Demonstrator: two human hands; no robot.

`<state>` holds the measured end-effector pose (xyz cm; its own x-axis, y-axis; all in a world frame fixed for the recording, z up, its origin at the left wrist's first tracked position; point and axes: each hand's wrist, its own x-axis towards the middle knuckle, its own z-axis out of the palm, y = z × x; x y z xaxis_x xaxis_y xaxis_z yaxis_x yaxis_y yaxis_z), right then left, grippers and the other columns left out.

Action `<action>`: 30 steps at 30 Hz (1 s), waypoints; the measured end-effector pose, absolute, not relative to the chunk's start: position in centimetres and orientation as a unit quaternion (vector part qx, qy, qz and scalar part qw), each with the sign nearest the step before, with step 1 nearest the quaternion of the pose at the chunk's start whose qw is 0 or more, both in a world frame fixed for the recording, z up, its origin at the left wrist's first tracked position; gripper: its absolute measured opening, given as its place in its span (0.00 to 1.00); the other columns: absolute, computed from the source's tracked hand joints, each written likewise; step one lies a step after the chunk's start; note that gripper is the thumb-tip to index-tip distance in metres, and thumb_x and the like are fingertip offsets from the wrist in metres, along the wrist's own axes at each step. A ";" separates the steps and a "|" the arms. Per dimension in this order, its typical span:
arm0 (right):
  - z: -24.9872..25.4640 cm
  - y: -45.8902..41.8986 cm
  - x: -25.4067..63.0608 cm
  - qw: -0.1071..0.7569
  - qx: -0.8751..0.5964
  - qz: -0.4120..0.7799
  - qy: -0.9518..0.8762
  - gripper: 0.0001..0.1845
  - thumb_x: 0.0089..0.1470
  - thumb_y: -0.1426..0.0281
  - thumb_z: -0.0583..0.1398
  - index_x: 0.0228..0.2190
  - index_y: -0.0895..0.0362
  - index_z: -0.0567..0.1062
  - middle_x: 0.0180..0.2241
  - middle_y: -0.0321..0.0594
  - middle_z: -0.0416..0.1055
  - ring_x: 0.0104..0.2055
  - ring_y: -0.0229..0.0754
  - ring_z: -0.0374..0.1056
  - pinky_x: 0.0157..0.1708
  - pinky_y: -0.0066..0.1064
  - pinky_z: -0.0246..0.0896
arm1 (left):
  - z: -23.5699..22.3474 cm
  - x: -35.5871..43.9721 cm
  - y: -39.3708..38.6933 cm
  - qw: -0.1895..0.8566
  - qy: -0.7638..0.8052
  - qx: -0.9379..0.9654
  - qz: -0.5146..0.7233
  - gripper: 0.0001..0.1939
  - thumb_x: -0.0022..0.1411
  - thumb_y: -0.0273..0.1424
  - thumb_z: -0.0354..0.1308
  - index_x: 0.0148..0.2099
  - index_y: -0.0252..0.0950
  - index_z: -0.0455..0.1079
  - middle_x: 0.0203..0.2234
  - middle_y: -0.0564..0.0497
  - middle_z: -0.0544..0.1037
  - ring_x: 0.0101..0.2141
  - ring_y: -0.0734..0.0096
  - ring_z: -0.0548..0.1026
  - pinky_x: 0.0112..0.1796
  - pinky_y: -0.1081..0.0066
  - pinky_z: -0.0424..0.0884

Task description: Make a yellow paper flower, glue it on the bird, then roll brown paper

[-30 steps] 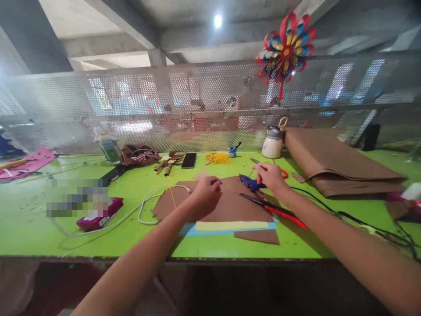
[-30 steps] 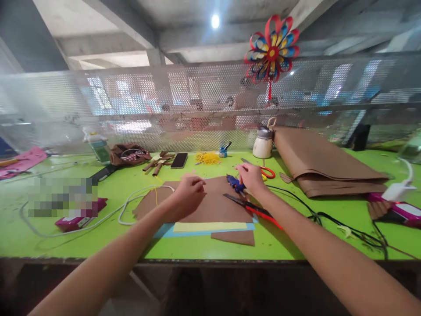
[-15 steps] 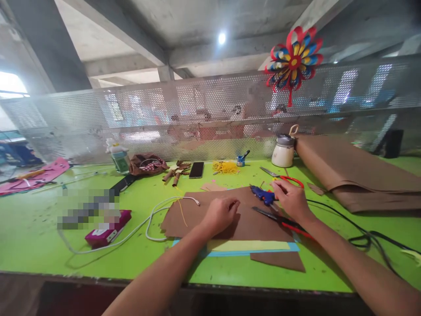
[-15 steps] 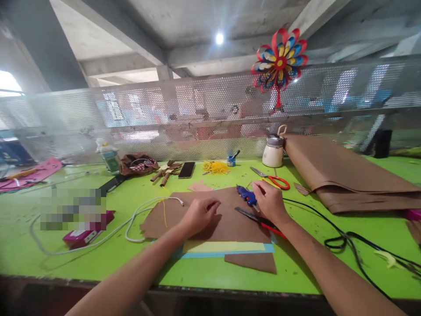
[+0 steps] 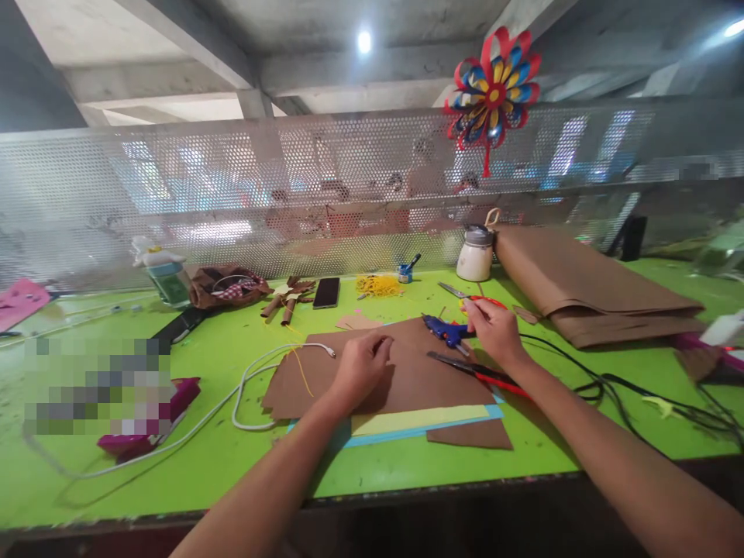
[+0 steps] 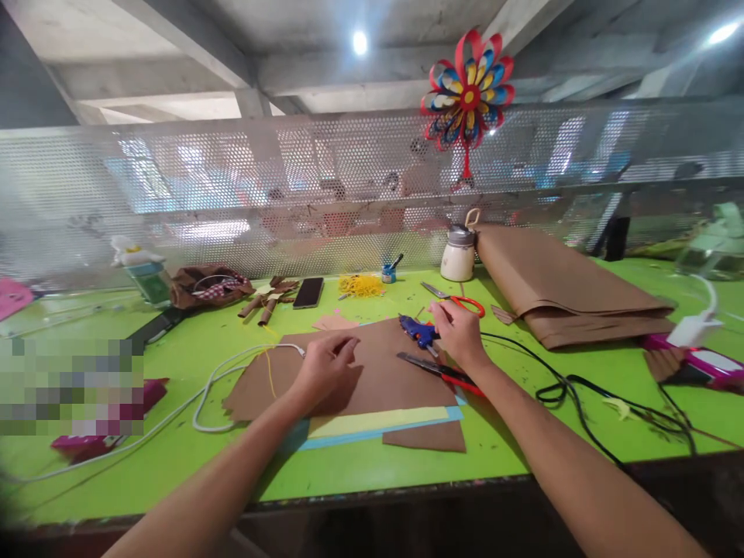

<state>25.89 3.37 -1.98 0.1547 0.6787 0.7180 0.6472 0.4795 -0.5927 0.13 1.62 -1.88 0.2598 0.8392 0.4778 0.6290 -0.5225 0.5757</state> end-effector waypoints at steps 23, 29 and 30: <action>-0.6 -2.2 27.9 0.172 -0.347 0.047 -0.921 0.06 0.53 0.69 0.57 0.31 0.57 0.74 0.32 0.44 0.70 0.39 0.45 0.63 0.42 0.38 0.59 | 0.0 -1.6 2.5 0.091 0.490 0.857 0.129 0.15 0.58 0.36 0.49 0.40 0.34 0.73 0.36 0.47 0.72 0.36 0.68 0.69 0.37 0.73 0.62; -1.3 -3.9 27.9 0.140 -0.329 -0.037 -0.933 0.08 0.52 0.66 0.59 0.33 0.58 0.72 0.33 0.45 0.70 0.43 0.48 0.61 0.46 0.45 0.54 | 1.0 -1.3 1.3 0.079 0.426 0.901 0.018 0.26 0.56 0.42 0.52 0.55 0.37 0.64 0.52 0.45 0.64 0.51 0.61 0.62 0.49 0.69 0.57; -1.3 -4.0 27.8 0.140 -0.337 -0.044 -0.930 0.08 0.52 0.66 0.59 0.33 0.58 0.72 0.33 0.45 0.70 0.43 0.49 0.60 0.45 0.44 0.54 | 1.1 -1.3 1.1 0.078 0.420 0.904 0.006 0.28 0.55 0.44 0.53 0.56 0.38 0.63 0.53 0.45 0.63 0.51 0.60 0.63 0.49 0.68 0.57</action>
